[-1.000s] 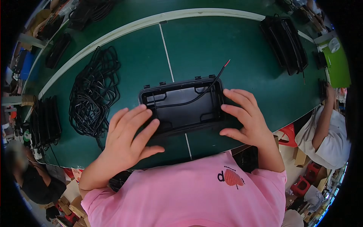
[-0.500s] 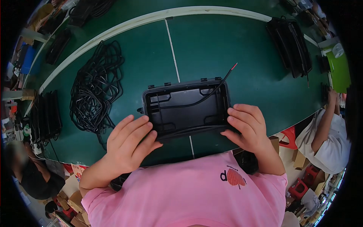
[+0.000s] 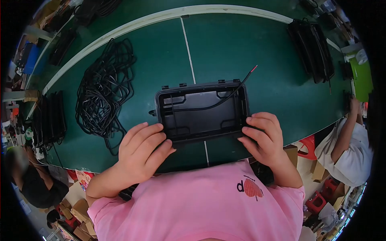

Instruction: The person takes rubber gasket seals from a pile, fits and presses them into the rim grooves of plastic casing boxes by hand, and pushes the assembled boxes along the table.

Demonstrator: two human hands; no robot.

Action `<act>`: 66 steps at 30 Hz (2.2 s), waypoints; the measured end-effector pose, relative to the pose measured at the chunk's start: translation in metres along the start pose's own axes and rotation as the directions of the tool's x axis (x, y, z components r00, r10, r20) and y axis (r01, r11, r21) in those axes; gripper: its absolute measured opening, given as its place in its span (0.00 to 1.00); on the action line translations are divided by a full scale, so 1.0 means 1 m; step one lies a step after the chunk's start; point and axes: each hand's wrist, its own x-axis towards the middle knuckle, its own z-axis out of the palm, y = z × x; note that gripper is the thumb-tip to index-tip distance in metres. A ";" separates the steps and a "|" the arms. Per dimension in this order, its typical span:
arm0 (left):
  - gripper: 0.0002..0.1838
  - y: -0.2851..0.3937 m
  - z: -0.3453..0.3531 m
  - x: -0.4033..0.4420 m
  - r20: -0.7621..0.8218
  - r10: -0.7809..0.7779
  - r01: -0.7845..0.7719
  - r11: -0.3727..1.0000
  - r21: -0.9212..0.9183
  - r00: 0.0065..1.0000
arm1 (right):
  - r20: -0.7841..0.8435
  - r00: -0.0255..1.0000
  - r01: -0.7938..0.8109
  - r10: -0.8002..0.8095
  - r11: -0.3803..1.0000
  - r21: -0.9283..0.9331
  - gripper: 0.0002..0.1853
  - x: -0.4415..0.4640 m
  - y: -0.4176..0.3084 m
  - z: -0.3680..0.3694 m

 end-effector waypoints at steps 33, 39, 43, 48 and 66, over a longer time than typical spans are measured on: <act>0.12 -0.022 0.003 -0.002 -0.097 0.175 -0.169 0.984 0.063 0.980 | -0.077 0.997 -0.006 0.008 1.000 0.022 0.23 -0.010 0.000 0.008; 0.12 -0.023 0.000 0.002 -0.070 0.202 -0.198 0.978 0.062 0.977 | -0.086 0.996 -0.011 0.012 1.000 0.019 0.24 -0.011 0.000 0.009; 0.11 -0.019 -0.002 0.002 -0.038 0.181 -0.178 0.981 0.076 0.983 | -0.122 0.992 -0.024 0.028 0.999 0.034 0.24 -0.012 0.000 0.011; 0.13 -0.016 0.003 -0.005 -0.068 0.172 -0.170 0.985 0.038 0.983 | -0.157 0.985 -0.059 0.071 0.995 0.080 0.24 -0.015 0.001 0.012; 0.13 -0.016 0.004 -0.005 -0.038 0.189 -0.189 0.982 0.014 0.981 | -0.065 0.990 0.112 -0.124 0.982 -0.153 0.18 -0.008 0.003 0.003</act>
